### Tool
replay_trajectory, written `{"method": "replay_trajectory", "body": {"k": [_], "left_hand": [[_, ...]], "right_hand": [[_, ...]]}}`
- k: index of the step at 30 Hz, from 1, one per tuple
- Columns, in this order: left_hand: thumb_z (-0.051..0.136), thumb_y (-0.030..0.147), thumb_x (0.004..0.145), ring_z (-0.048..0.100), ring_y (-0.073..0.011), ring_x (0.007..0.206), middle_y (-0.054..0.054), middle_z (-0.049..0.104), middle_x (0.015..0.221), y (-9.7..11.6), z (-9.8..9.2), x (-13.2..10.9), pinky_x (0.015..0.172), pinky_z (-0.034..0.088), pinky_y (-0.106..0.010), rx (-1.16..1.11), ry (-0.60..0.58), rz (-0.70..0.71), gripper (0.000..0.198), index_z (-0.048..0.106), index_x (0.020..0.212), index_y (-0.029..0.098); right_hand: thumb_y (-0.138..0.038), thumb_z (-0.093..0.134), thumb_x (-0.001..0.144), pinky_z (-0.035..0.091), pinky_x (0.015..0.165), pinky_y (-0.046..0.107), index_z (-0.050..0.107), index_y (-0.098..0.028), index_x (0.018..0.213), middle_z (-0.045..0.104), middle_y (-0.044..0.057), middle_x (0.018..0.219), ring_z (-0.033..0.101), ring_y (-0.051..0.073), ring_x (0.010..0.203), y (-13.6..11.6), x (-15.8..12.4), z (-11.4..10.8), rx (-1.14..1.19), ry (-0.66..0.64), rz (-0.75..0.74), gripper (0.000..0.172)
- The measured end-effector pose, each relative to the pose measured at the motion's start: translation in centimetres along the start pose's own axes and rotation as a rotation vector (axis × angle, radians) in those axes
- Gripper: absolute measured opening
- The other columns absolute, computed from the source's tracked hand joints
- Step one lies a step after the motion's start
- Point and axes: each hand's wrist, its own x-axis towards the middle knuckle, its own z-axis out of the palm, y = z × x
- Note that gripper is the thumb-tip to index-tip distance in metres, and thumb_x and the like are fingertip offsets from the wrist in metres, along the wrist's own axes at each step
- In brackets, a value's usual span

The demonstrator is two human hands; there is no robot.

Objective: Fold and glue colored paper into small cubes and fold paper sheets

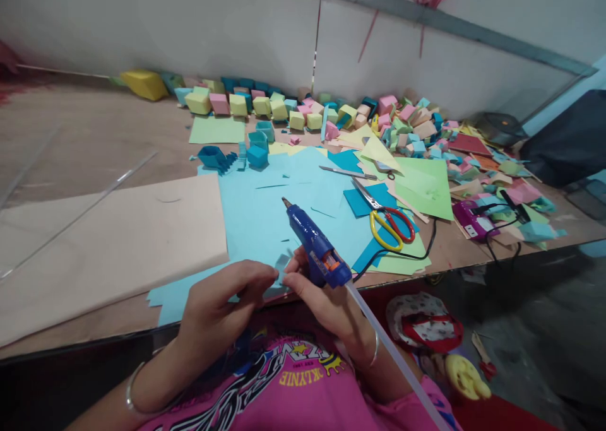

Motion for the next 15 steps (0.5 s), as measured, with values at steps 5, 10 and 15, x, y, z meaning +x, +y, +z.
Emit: {"method": "replay_trajectory", "body": {"k": [5, 10, 15], "left_hand": [[0.057, 0.008, 0.086, 0.063, -0.0096, 0.062, 0.002, 0.068, 0.075, -0.2, -0.4, 0.0, 0.055, 0.05, -0.022, -0.004, 0.082, -0.111, 0.015, 0.063, 0.088, 0.021], [0.058, 0.007, 0.085, 0.058, -0.0067, 0.052, 0.004, 0.066, 0.073, -0.9, -1.2, -0.3, 0.05, 0.049, -0.021, -0.008, 0.171, -0.169, 0.017, 0.064, 0.088, 0.022], [0.056, 0.007, 0.086, 0.064, -0.0101, 0.065, 0.002, 0.069, 0.078, -1.4, -2.0, -0.3, 0.059, 0.054, -0.024, 0.042, 0.182, -0.079, 0.018, 0.064, 0.09, 0.024]], "right_hand": [[-0.033, 0.062, 0.086, 0.053, 0.068, 0.029, 0.059, -0.022, 0.097, 0.064, 0.003, 0.096, 0.06, 0.014, 0.074, 0.1, -0.4, -1.0, -0.106, 0.035, -0.089, 0.016], [-0.034, 0.069, 0.08, 0.05, 0.07, 0.03, 0.059, -0.022, 0.087, 0.058, 0.002, 0.087, 0.06, 0.017, 0.08, 1.2, -0.9, -2.7, -0.342, 0.056, -0.286, 0.018], [-0.029, 0.065, 0.084, 0.047, 0.065, 0.026, 0.061, -0.021, 0.081, 0.056, 0.002, 0.086, 0.058, 0.014, 0.074, 1.3, -1.5, -3.4, -0.459, -0.011, -0.298, 0.01]]}}
